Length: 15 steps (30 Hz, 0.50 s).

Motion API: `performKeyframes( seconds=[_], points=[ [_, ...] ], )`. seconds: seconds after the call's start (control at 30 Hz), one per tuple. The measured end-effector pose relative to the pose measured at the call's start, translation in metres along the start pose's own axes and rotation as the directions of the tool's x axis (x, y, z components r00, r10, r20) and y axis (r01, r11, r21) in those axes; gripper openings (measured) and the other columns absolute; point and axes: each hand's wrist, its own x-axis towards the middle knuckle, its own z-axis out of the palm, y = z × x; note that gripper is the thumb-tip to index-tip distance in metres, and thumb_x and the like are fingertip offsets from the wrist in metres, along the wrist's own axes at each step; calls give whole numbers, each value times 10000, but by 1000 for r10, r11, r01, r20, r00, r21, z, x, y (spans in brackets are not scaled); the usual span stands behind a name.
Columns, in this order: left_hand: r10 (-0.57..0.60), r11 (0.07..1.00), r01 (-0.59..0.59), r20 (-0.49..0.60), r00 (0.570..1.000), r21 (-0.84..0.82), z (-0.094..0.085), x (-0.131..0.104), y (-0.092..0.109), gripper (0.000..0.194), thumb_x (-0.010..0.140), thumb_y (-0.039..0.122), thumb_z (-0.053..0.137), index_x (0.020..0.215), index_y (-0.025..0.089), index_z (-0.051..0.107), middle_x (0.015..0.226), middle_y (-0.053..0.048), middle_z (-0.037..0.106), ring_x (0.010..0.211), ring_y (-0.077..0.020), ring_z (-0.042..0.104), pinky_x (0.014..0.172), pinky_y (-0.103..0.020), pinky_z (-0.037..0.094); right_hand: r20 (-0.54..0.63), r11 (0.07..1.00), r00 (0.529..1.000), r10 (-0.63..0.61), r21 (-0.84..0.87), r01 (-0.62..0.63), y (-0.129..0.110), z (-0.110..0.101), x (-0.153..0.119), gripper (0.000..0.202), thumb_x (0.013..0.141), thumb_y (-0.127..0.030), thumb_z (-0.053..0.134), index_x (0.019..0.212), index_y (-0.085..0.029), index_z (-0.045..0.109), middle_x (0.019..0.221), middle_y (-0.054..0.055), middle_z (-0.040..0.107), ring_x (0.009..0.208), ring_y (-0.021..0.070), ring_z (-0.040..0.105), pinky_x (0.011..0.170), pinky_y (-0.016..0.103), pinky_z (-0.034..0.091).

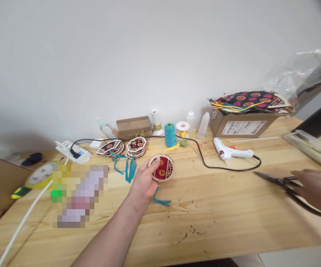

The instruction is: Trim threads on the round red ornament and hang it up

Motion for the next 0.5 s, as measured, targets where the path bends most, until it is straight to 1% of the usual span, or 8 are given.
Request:
performKeyframes(
  seconds=[0.03, 0.1, 0.13, 0.17, 0.23, 0.33, 0.4, 0.5],
  points=[
    [0, 1000, 0, 8, 1000, 3, 0, -1, 0, 199, 623, 196, 766, 789, 127, 680, 728, -37, 719, 646, -136, 659, 637, -244, 532, 94, 998, 995, -12, -53, 17, -28, -4, 12, 248, 710, -382, 658, 522, -223, 637, 497, 159, 624, 406, 234, 566, 436, 375, 335],
    [-2, 1000, 2, 21, 1000, 13, 1, -2, -1, 209, 614, 208, 774, 783, 130, 679, 726, -34, 717, 643, -134, 657, 637, -242, 529, 147, 999, 989, -4, -32, 9, -90, -8, 38, 199, 803, -339, 546, 781, -231, 711, 755, 145, 716, 609, 284, 655, 512, 373, 433],
    [-6, 1000, 6, 26, 1000, 18, 1, -2, -1, 216, 608, 213, 780, 780, 132, 679, 725, -33, 717, 642, -135, 656, 635, -244, 529, 187, 998, 982, -21, 62, 10, -121, -6, 50, 234, 839, -310, 494, 867, -229, 711, 858, 122, 725, 695, 271, 669, 572, 365, 474],
    [-10, 1000, 9, 30, 999, 23, 1, -3, -2, 224, 600, 214, 785, 780, 133, 679, 727, -33, 717, 643, -137, 655, 634, -247, 528, 221, 979, 973, -72, 201, 27, -149, -2, 63, 245, 845, -309, 483, 891, -220, 707, 881, 102, 724, 724, 244, 668, 608, 347, 495],
    [-9, 1000, 8, 38, 999, 27, 2, -4, -2, 235, 594, 215, 790, 786, 136, 679, 738, -36, 718, 648, -139, 654, 633, -249, 526, 304, 905, 947, -103, 424, -38, -193, 14, 83, 258, 835, -343, 519, 959, -198, 693, 929, 84, 717, 735, 201, 659, 645, 323, 510],
    [14, 1000, -15, 59, 998, 21, 2, -4, -3, 243, 606, 230, 786, 803, 137, 678, 752, -42, 718, 646, -144, 650, 621, -252, 521, 345, 760, 921, -179, 643, -93, -226, 44, 99, 313, 775, -402, 608, 958, -160, 688, 912, 82, 711, 786, 198, 650, 680, 324, 512],
    [21, 1000, -22, 82, 996, 15, 2, -4, -3, 251, 614, 242, 784, 814, 133, 676, 752, -44, 716, 641, -147, 646, 609, -255, 517, 336, 662, 926, -171, 736, -145, -232, 60, 101, 339, 748, -412, 640, 956, -147, 681, 907, 84, 707, 820, 200, 645, 710, 332, 514],
    [29, 1000, -30, 94, 995, 6, 2, -4, -5, 267, 615, 243, 788, 826, 123, 677, 771, -51, 718, 669, -147, 647, 635, -255, 516, 339, 534, 934, -111, 813, -232, -231, 72, 98, 396, 717, -424, 669, 988, -136, 668, 927, 94, 702, 841, 197, 638, 753, 346, 513]
  ],
)
